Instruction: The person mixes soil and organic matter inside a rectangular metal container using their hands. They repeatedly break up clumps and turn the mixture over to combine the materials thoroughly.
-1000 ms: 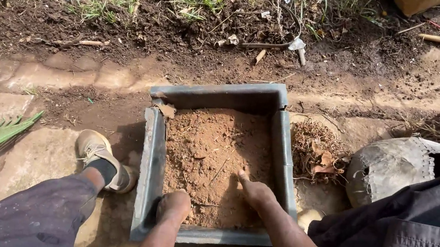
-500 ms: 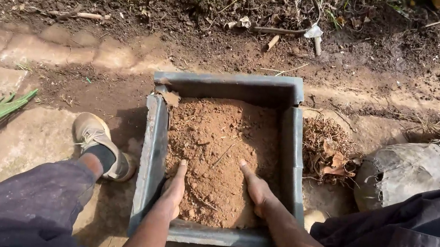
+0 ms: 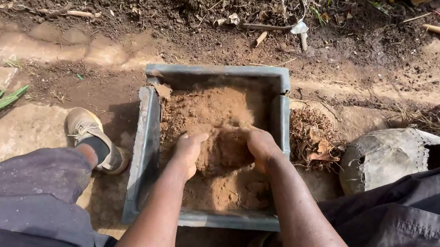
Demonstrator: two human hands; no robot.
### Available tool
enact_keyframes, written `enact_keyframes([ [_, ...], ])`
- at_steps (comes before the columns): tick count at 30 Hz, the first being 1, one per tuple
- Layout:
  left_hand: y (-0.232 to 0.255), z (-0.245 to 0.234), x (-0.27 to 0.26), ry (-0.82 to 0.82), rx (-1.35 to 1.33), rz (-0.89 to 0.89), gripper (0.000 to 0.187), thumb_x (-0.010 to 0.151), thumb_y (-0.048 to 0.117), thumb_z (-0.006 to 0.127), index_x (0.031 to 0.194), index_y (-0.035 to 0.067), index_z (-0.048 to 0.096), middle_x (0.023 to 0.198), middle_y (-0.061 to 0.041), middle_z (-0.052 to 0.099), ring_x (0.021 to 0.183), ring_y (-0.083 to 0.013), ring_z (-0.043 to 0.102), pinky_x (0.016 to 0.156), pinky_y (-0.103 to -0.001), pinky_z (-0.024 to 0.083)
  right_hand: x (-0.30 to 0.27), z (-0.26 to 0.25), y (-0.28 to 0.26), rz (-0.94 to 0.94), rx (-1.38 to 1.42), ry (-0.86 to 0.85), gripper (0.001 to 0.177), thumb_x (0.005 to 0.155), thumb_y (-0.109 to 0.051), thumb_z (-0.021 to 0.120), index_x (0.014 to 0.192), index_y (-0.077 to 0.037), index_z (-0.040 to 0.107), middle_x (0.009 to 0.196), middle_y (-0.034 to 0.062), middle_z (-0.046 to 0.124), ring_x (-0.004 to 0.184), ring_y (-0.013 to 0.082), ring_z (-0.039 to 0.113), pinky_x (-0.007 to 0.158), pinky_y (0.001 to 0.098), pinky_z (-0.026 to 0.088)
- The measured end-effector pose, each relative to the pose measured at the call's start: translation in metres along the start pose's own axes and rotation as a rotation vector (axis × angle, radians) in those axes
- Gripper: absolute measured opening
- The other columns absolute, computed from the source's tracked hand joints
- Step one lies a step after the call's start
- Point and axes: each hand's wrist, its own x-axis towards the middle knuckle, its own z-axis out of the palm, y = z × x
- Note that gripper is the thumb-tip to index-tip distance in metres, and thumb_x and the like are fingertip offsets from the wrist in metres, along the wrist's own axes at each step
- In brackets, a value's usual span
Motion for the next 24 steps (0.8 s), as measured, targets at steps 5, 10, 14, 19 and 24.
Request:
enact_keyframes([
  [5,0.005,-0.031,-0.024,-0.049,0.449,-0.013,0.095,0.084,0.049,0.073,0.163,0.005,0.044,0.170,-0.023,0.036,0.160,-0.0440,0.027,0.128,-0.064,0.022,0.034,-0.035,0.054,-0.211,-0.946,0.099,0.045,0.092,-0.050,0.060,0.123,-0.027,0.082,0.118,0.0101,0.081,0.123,0.0363,0.071,0.105,0.0532,0.058],
  [10,0.052,-0.045,-0.102,0.020,1.101,-0.239,0.071,0.105,0.059,0.033,0.150,0.010,0.058,0.158,-0.013,0.055,0.150,-0.0368,0.050,0.129,-0.047,0.035,0.002,-0.015,0.078,-0.044,-1.221,-0.045,0.038,0.090,-0.042,0.072,0.112,-0.013,0.084,0.117,0.0125,0.081,0.112,0.0314,0.074,0.099,0.0439,0.060],
  [14,-0.118,-0.095,-0.004,-0.047,1.267,-0.167,0.054,0.082,0.033,0.053,0.123,0.013,0.081,0.133,-0.012,0.077,0.135,-0.0367,0.066,0.114,-0.054,0.049,-0.057,-0.005,0.070,0.049,-1.189,-0.064,0.072,0.092,-0.066,0.055,0.121,-0.005,0.081,0.135,0.0119,0.077,0.138,0.0310,0.064,0.113,0.0460,0.054],
  [19,0.007,-0.056,-0.106,-0.097,1.267,-0.309,0.075,0.095,0.055,0.033,0.139,0.009,0.073,0.153,-0.007,0.066,0.150,-0.0283,0.054,0.126,-0.043,0.038,-0.026,-0.024,0.093,0.105,-1.031,-0.139,0.095,0.090,-0.079,0.049,0.132,0.002,0.075,0.147,0.0168,0.069,0.146,0.0320,0.056,0.122,0.0467,0.045],
  [24,0.017,-0.066,-0.098,-0.090,1.253,-0.297,0.088,0.095,0.066,0.028,0.146,0.008,0.069,0.159,-0.010,0.061,0.156,-0.0281,0.047,0.132,-0.041,0.026,0.012,-0.023,0.118,0.135,-0.913,-0.165,0.110,0.081,-0.087,0.057,0.143,0.003,0.067,0.151,0.0189,0.065,0.149,0.0328,0.052,0.125,0.0461,0.041],
])
